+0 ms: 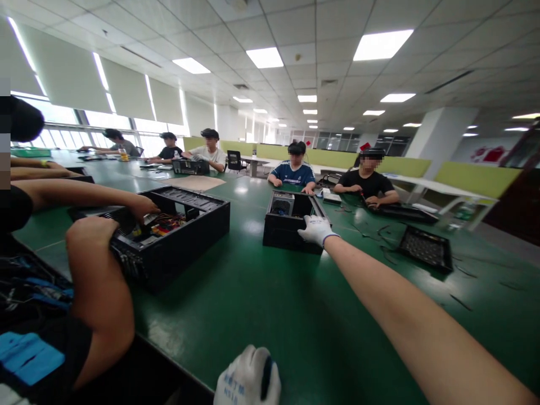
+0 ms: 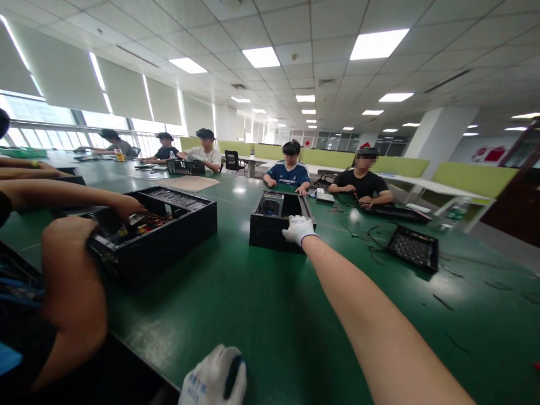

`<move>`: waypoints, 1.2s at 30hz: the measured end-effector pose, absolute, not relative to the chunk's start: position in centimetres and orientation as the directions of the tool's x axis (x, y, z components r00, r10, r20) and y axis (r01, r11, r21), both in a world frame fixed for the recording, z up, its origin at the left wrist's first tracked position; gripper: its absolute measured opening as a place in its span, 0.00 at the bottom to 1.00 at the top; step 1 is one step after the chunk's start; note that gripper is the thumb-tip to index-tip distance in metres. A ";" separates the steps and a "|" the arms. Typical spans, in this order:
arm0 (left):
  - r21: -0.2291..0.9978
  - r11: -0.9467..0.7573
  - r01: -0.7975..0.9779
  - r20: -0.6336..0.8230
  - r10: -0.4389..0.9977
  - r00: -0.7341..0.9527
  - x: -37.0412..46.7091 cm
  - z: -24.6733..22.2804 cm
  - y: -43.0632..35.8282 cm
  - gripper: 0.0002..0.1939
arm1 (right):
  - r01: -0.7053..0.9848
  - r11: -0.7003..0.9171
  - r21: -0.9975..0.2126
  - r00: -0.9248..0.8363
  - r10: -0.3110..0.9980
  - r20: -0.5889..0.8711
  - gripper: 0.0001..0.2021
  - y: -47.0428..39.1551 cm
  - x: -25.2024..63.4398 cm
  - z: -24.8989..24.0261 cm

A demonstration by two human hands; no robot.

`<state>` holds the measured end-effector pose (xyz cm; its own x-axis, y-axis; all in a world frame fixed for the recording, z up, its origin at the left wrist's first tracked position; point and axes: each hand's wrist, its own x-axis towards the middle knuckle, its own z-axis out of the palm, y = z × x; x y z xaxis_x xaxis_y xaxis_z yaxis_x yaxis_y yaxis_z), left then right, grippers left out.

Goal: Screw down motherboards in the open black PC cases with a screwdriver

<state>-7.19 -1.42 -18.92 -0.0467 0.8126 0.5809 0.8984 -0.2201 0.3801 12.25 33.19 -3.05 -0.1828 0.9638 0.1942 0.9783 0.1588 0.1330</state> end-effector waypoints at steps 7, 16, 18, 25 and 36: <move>0.385 -0.184 0.904 0.559 0.826 -0.070 -7.1 -18.7 -1.7 0.07 | 0.963 0.203 0.178 -0.236 0.952 0.193 0.26 30.4 12.5 -2.5; 0.416 -0.215 0.883 0.492 0.870 -0.020 -7.5 -18.2 -2.0 0.09 | 0.913 0.355 0.204 -0.393 0.898 0.197 0.29 19.9 16.5 -2.0; 0.433 -0.227 0.873 0.469 0.883 -0.003 -7.8 -18.0 -2.0 0.09 | 0.899 0.394 0.194 -0.429 0.882 0.197 0.29 16.6 17.6 -1.8; 0.616 -0.295 0.731 0.488 0.871 -0.059 -8.4 -13.9 -2.5 0.10 | 0.842 0.525 0.126 -0.537 0.792 0.291 0.24 4.7 21.2 -1.7; 0.336 -0.633 0.697 0.585 0.720 0.372 -3.3 -1.6 -4.6 0.07 | 0.762 0.647 -0.034 -0.589 0.714 0.377 0.12 -6.6 25.3 -1.7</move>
<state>-3.34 -4.63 -1.60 0.3725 0.7205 0.5849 0.6969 -0.6334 0.3363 25.33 -6.56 -1.74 -0.5893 0.7143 0.3774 0.7620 0.6466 -0.0340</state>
